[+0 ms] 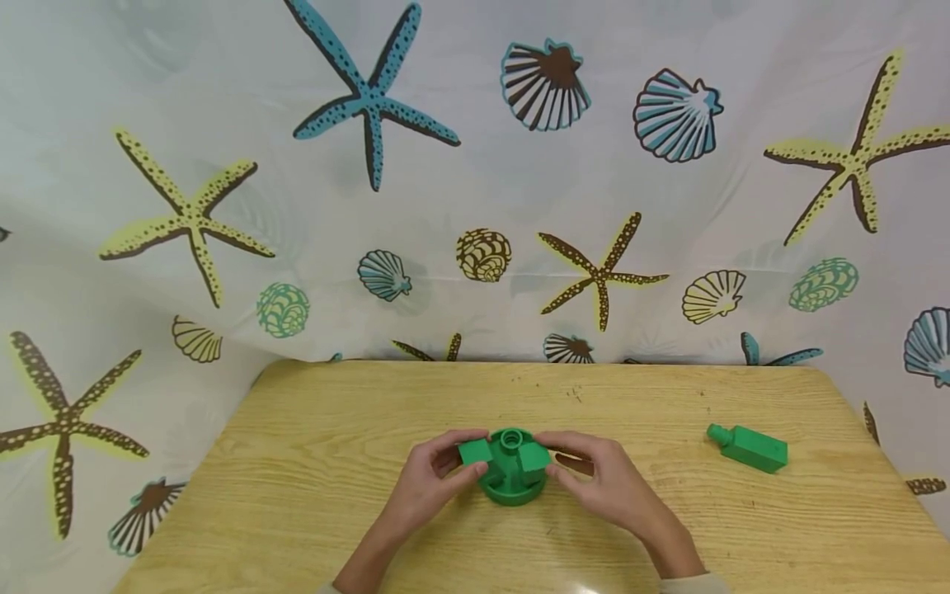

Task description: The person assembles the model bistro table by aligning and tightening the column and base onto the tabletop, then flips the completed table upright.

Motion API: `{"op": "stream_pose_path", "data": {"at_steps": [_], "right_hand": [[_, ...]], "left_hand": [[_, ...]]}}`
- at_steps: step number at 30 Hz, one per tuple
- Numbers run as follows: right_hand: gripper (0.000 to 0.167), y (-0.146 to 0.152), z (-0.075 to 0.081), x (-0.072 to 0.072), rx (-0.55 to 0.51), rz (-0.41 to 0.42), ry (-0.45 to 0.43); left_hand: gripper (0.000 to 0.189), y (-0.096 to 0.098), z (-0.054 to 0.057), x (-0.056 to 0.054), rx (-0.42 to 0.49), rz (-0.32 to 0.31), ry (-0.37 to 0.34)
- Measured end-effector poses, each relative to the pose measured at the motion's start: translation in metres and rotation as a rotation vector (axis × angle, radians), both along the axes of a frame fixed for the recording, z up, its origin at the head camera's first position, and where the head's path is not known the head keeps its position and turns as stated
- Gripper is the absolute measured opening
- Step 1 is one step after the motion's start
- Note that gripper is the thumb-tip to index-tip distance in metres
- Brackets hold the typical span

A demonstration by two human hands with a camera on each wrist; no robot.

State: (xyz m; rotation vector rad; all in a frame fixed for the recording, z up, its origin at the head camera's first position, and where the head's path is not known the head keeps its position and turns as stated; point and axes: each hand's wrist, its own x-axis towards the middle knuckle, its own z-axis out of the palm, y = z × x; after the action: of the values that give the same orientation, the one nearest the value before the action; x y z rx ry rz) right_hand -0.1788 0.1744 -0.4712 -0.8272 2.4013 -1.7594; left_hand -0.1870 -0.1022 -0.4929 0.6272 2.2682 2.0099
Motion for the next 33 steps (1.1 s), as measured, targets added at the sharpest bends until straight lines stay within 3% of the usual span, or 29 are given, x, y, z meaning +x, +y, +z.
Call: {"op": "stream_pose_path", "data": {"at_steps": [8,12,25,33], "right_hand": [[0.041,-0.016,-0.007,-0.002,0.083,-0.033,0.194],[0.04,-0.023,-0.008,-0.003,0.125,-0.085,0.234],[0.039,-0.024,-0.008,-0.007,0.057,-0.07,0.159],[0.041,-0.029,-0.012,-0.009,0.097,-0.114,0.208]], "left_hand": [[0.042,-0.001,0.0,-0.001,0.006,-0.006,-0.027],[0.042,-0.001,0.001,-0.001,0.004,-0.01,-0.026],[0.042,0.0,-0.001,0.0,0.003,0.003,-0.029],[0.043,-0.001,0.0,0.0,0.003,-0.005,-0.026]]}}
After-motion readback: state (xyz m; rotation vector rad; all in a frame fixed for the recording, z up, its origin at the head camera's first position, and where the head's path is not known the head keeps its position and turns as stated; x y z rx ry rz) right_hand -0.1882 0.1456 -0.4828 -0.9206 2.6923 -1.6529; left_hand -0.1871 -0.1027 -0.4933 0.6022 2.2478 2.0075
